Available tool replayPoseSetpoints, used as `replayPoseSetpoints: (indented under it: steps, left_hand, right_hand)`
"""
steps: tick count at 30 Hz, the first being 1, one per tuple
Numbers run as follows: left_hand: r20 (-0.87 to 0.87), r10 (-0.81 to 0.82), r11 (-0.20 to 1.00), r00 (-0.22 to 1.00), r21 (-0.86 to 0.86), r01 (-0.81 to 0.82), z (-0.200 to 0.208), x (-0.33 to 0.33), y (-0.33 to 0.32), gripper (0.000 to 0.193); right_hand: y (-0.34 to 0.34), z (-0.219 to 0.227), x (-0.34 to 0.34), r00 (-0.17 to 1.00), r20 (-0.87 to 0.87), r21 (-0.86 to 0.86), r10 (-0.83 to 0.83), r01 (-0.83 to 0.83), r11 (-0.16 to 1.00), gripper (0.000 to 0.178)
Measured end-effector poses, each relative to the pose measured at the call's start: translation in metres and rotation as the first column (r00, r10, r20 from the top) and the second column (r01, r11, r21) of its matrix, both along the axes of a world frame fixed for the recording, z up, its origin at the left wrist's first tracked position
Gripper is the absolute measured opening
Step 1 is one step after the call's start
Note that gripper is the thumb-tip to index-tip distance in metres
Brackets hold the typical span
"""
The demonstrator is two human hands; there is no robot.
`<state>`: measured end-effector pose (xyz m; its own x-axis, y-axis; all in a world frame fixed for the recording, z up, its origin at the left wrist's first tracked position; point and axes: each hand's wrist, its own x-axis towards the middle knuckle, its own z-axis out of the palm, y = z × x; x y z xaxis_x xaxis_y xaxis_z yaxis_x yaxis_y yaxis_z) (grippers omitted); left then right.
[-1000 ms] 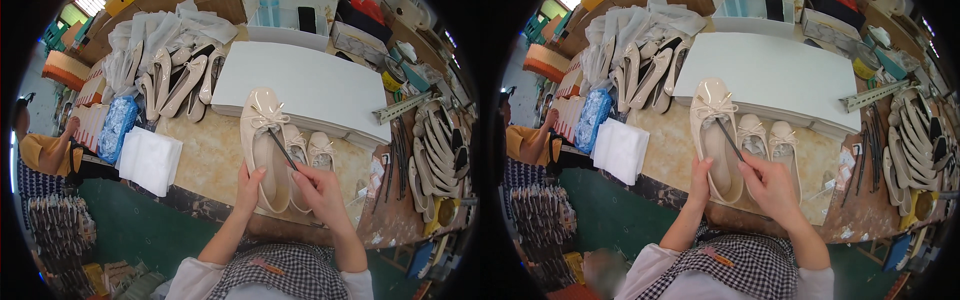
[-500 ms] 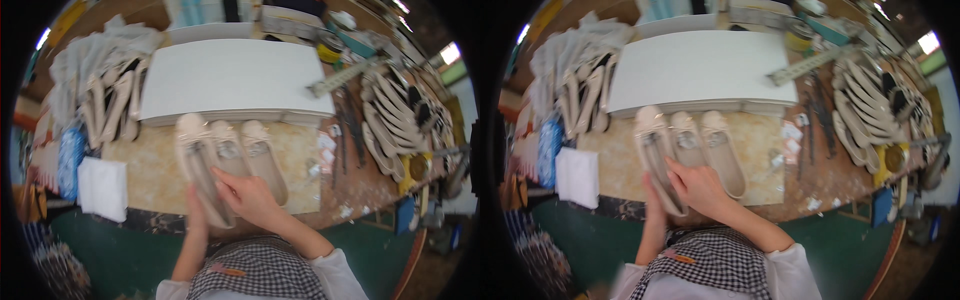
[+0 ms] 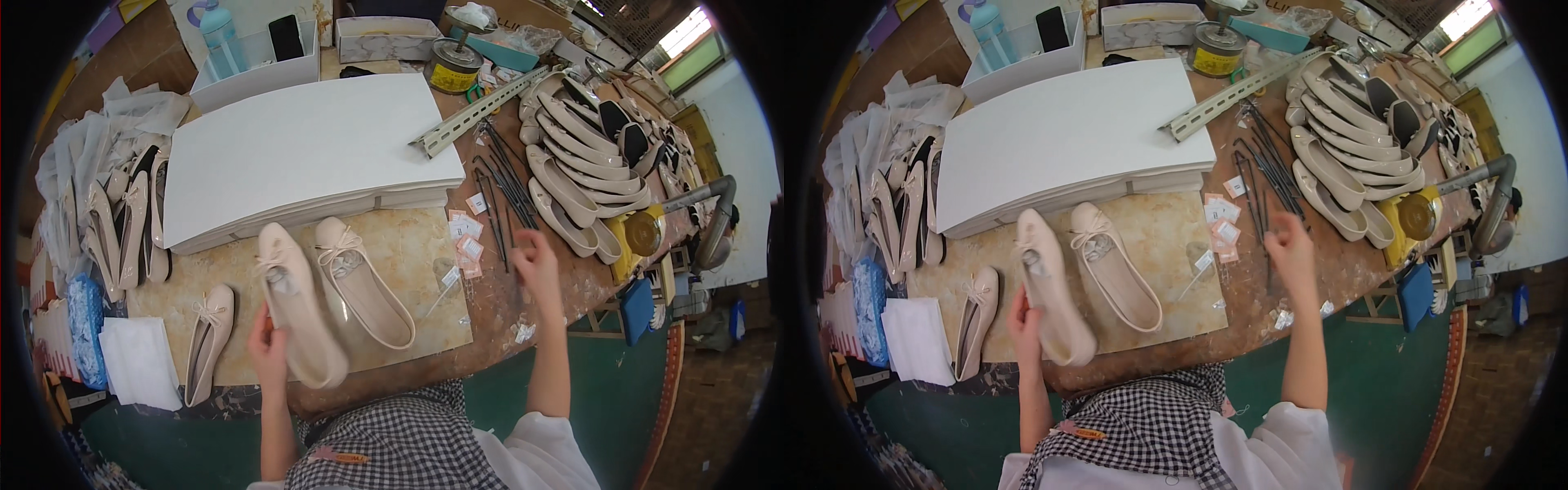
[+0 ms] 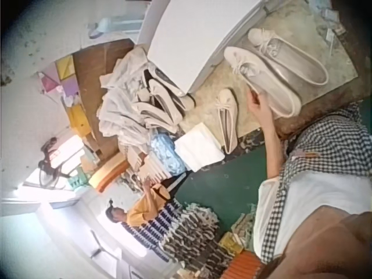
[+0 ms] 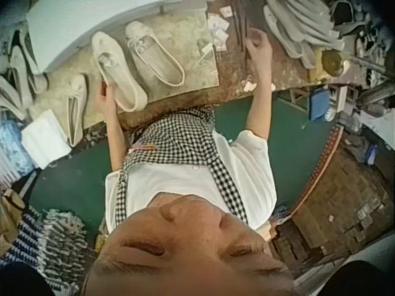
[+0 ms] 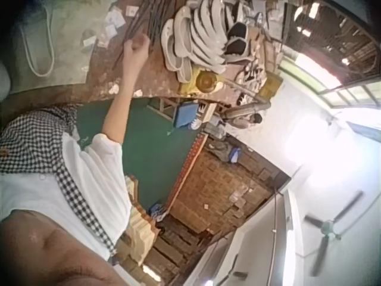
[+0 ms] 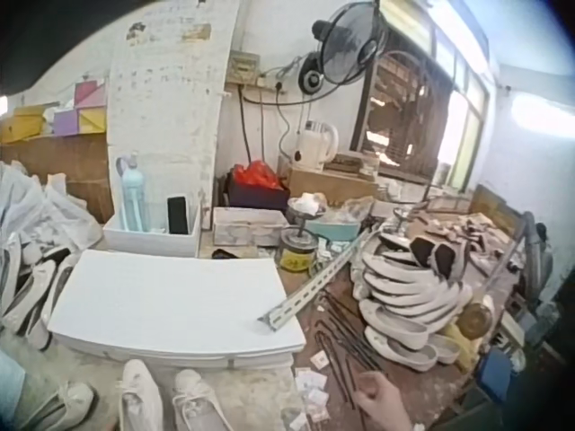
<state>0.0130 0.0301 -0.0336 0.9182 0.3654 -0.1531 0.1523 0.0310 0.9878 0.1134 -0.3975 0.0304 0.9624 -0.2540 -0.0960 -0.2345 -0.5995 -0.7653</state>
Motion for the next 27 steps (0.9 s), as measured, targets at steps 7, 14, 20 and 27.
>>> replayPoseSetpoints:
  steps: [7,14,20,27]
  left_hand:
    - [-0.079,-0.202,0.675,0.976,-0.733,0.081,0.021,-0.004,-0.014,0.068]
    - [-0.121,-0.006,0.827,0.993,-0.559,-0.063,0.027,0.014,-0.026,0.071]
    - [-0.019,0.142,0.883,0.990,-0.450,-0.135,0.039,0.029,-0.023,0.063]
    - [0.038,0.184,0.926,0.982,-0.342,-0.160,0.027,0.027,-0.010,0.061]
  right_hand:
    - [0.025,0.053,-0.034,0.994,0.083,0.565,0.073,-0.107,0.818,0.029]
    - [0.003,-0.030,-0.031,0.925,0.370,-0.308,0.083,0.037,0.951,0.012]
    - [0.195,0.073,-0.040,0.818,0.117,0.160,0.563,-0.575,0.802,0.033]
    - [0.247,0.090,-0.023,0.643,-0.021,0.339,0.765,-0.715,0.611,0.036]
